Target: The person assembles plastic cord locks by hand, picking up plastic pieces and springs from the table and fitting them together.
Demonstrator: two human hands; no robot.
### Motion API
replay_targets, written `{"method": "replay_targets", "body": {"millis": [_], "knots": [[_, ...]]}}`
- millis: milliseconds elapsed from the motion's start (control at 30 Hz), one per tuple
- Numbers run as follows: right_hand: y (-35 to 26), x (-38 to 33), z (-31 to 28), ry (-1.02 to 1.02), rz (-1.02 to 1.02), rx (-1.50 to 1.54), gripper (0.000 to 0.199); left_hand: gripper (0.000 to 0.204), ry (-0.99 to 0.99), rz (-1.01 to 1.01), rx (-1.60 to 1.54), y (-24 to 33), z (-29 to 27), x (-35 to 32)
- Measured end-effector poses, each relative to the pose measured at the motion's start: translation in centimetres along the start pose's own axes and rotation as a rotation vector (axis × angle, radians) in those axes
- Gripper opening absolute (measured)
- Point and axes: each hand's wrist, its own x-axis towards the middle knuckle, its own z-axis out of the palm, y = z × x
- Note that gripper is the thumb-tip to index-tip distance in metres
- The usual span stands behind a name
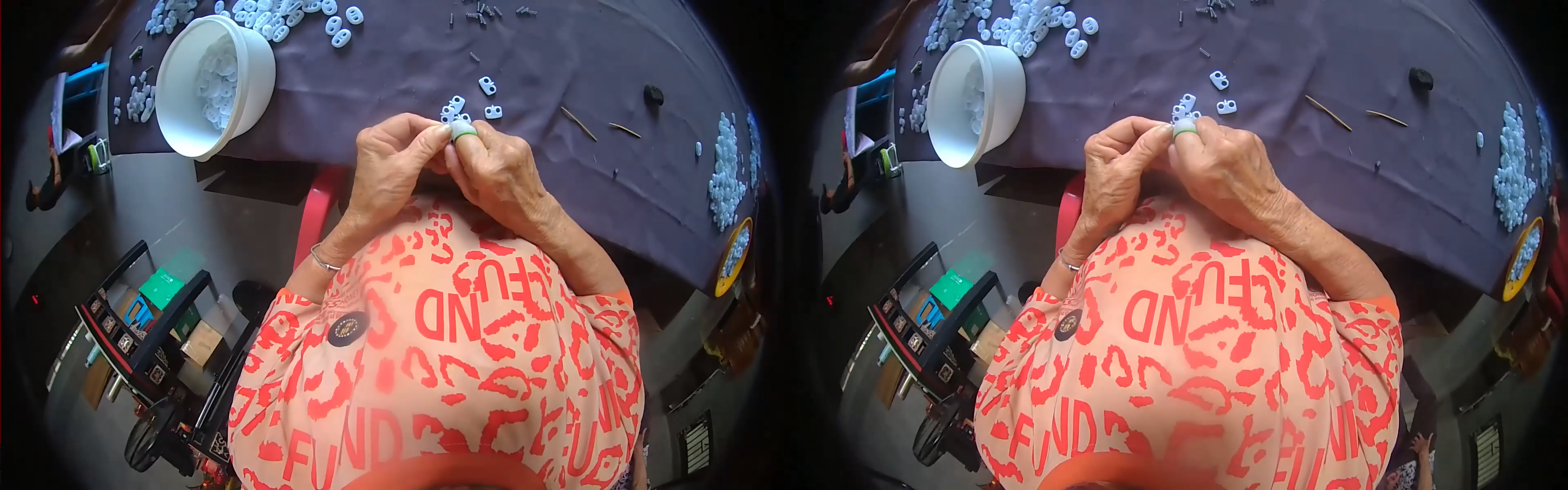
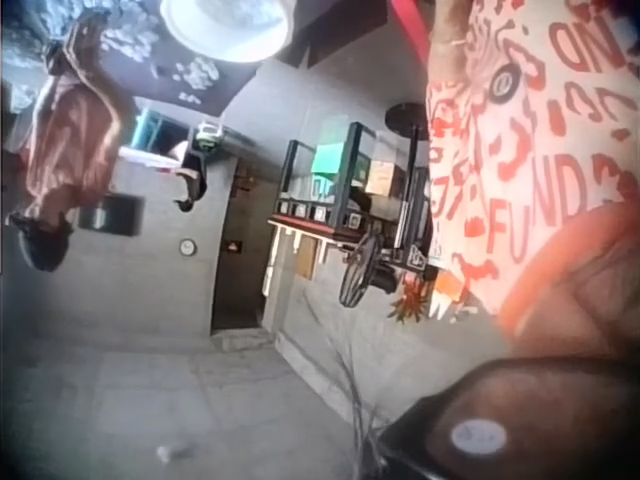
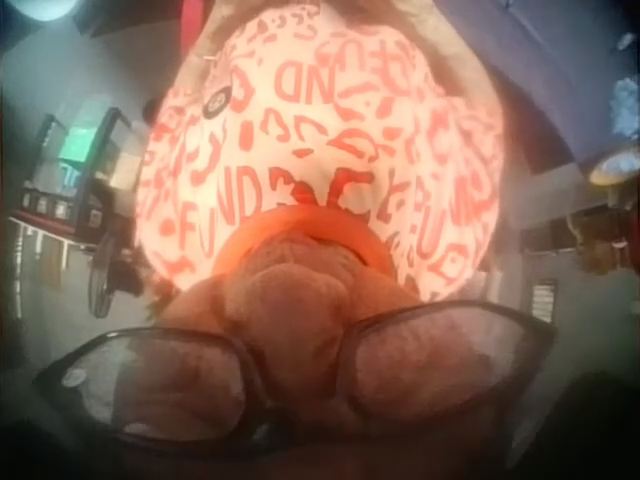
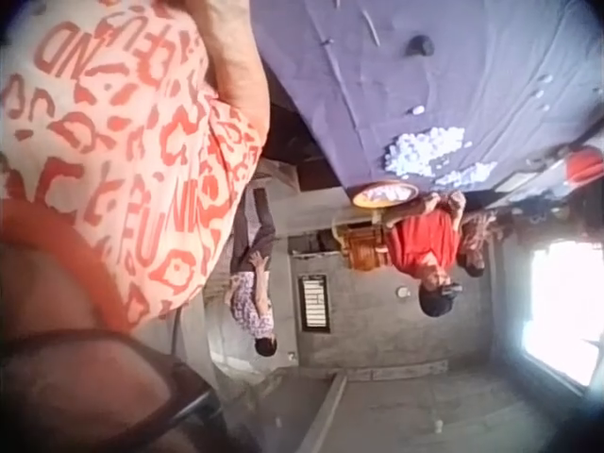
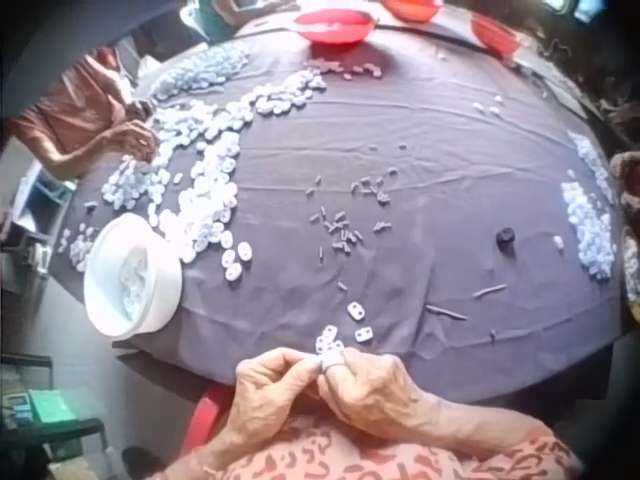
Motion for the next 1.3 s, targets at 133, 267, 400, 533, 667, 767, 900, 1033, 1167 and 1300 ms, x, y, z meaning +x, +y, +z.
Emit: {"method": "replay_targets", "body": {"millis": [133, 267, 400, 533, 667, 767, 900, 1033, 1167, 1300], "knots": [[0.1, 0.2, -1.2, -0.002, 0.008, 0.072, 0.016, 0.019, -0.016, -0.051, -0.09, 0.0, -0.4, -0.2], [-0.1, 0.2, -1.7, 0.091, 0.036, 0.177, 0.03, 0.02, -0.013, -0.062, -0.099, 0.1, -0.5, -0.6], [-0.1, 0.0, -1.6, 0.106, 0.031, 0.219, 0.035, 0.02, -0.033, -0.056, -0.101, 0.0, -0.8, -0.9], [-0.5, -0.2, -1.7, 0.093, 0.05, 0.253, 0.033, 0.02, -0.03, -0.065, -0.088, 0.3, -0.6, -1.2], [-0.9, -0.2, -1.4, 0.135, 0.026, 0.238, 0.028, 0.016, -0.005, -0.043, -0.063, 0.4, -0.2, -1.4], [-0.4, -0.4, -1.2, 0.114, -0.008, 0.189, 0.023, 0.016, 0.007, -0.063, -0.029, 0.5, -0.1, -1.5], [-0.6, -0.4, -1.1, 0.084, -0.061, 0.155, 0.019, 0.021, 0.012, -0.058, 0.016, 0.2, 0.0, -1.8], [-0.8, -0.3, -0.7, 0.12, -0.009, 0.241, 0.021, 0.019, 0.034, -0.065, -0.116, 0.0, 0.1, -1.6], [-1.0, -0.6, -0.9, 0.202, 0.096, 0.372, 0.027, 0.018, 0.014, -0.085, -0.152, 0.4, 0.0, -1.7], [-0.9, -0.6, -1.1, 0.179, 0.083, 0.353, 0.031, 0.017, 0.022, -0.08, -0.11, 0.5, -0.1, -1.9]]}}
